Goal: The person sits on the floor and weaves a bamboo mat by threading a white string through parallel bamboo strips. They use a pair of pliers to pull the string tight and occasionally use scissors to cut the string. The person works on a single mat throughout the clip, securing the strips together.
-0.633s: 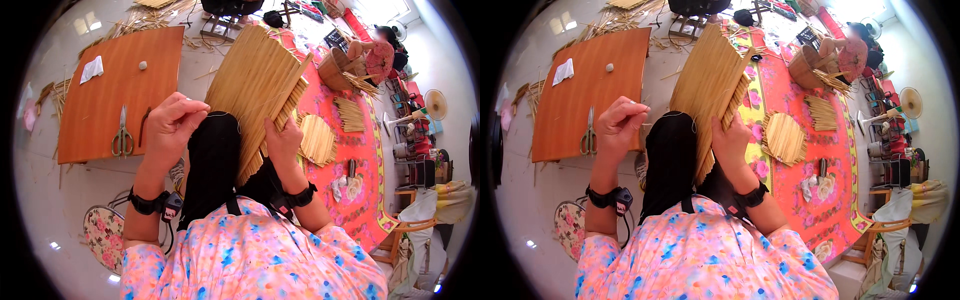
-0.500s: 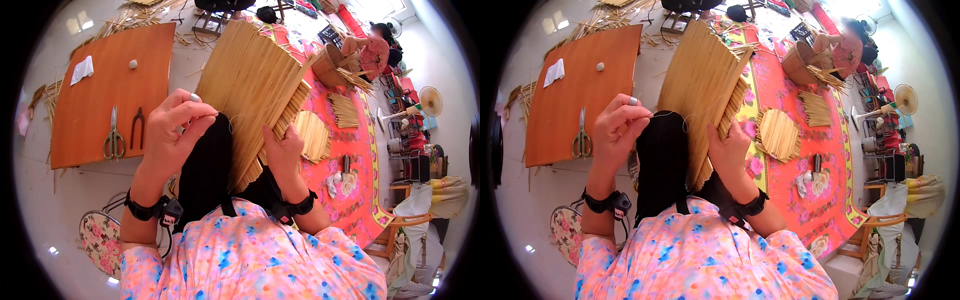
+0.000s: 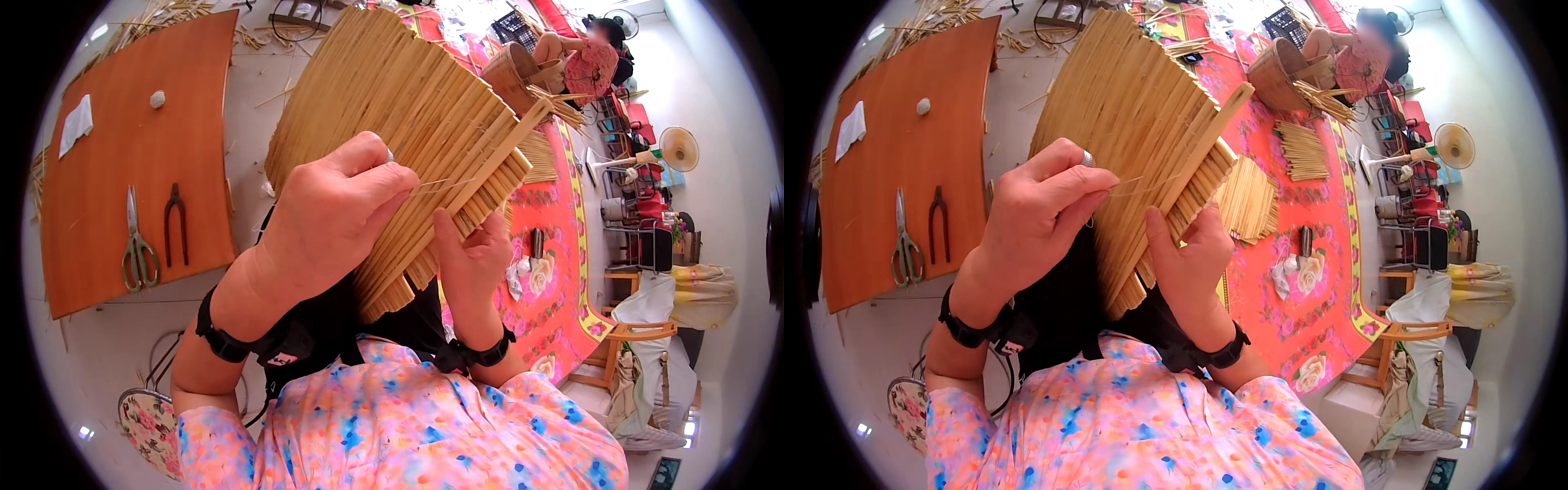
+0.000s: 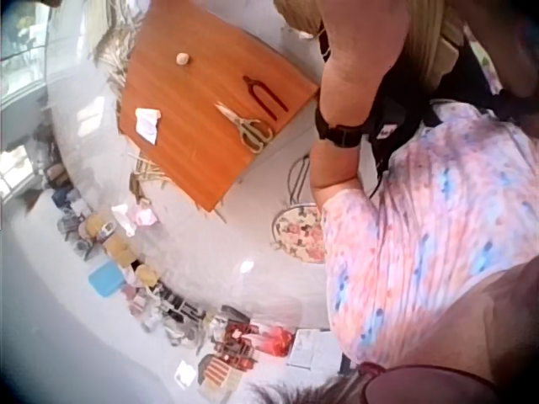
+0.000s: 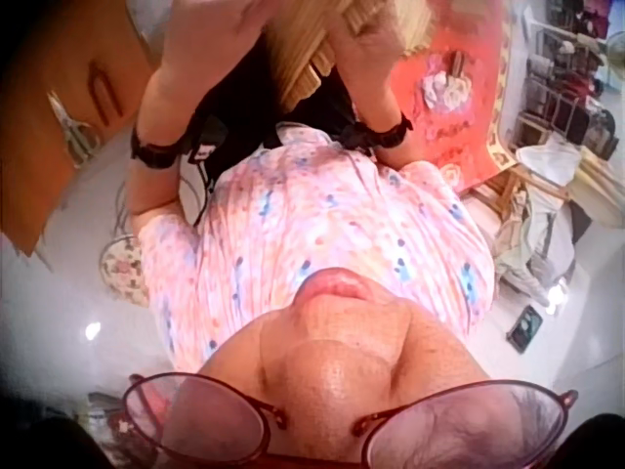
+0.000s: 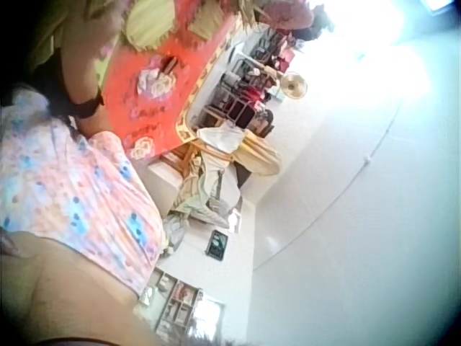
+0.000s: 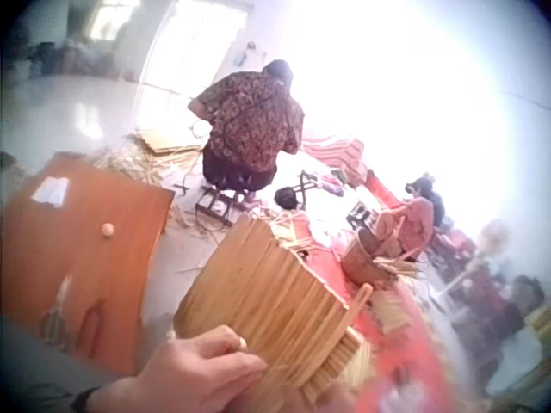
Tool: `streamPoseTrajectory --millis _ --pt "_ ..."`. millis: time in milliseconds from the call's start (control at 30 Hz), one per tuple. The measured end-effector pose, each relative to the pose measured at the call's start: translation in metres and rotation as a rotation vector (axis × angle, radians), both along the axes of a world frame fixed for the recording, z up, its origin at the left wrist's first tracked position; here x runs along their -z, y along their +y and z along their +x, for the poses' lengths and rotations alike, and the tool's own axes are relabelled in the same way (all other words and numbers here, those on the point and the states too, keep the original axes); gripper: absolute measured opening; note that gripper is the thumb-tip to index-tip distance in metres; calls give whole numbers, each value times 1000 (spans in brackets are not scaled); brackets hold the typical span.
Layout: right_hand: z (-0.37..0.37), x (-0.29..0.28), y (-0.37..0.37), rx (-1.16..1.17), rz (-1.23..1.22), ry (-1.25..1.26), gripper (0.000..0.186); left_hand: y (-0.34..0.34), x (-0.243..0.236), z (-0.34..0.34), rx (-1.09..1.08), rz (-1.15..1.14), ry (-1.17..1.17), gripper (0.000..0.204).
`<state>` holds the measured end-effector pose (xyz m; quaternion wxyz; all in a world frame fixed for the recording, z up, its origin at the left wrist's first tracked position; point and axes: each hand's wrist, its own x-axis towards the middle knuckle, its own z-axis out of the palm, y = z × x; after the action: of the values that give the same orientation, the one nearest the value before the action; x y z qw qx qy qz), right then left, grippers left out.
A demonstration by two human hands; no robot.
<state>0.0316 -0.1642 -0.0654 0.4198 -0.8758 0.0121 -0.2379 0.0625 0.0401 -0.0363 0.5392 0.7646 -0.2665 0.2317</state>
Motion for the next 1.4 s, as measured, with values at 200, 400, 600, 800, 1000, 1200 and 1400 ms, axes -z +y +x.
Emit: streamPoseTrajectory --millis 200,400,600,800,1000,1200,1400 --pt "1 -17 25 -37 176 -58 26 -1 -1 11 -39 85 -50 16" --pt "-3 -17 23 -79 162 -39 27 -4 -3 16 -79 131 -156 26" --pt "-6 -14 23 -45 174 -23 26 -8 1 18 -59 93 -209 29" --pt "-7 -15 25 -24 200 -19 27 -10 -1 19 -62 110 -218 33" --pt "-9 -13 21 -43 163 -13 25 -9 -1 19 -62 138 -229 33" --pt "-8 -16 27 -70 217 -20 23 -9 -5 14 -90 246 -261 33" --pt "-9 -20 27 -95 420 116 23 -11 -26 2 -103 422 -305 30"
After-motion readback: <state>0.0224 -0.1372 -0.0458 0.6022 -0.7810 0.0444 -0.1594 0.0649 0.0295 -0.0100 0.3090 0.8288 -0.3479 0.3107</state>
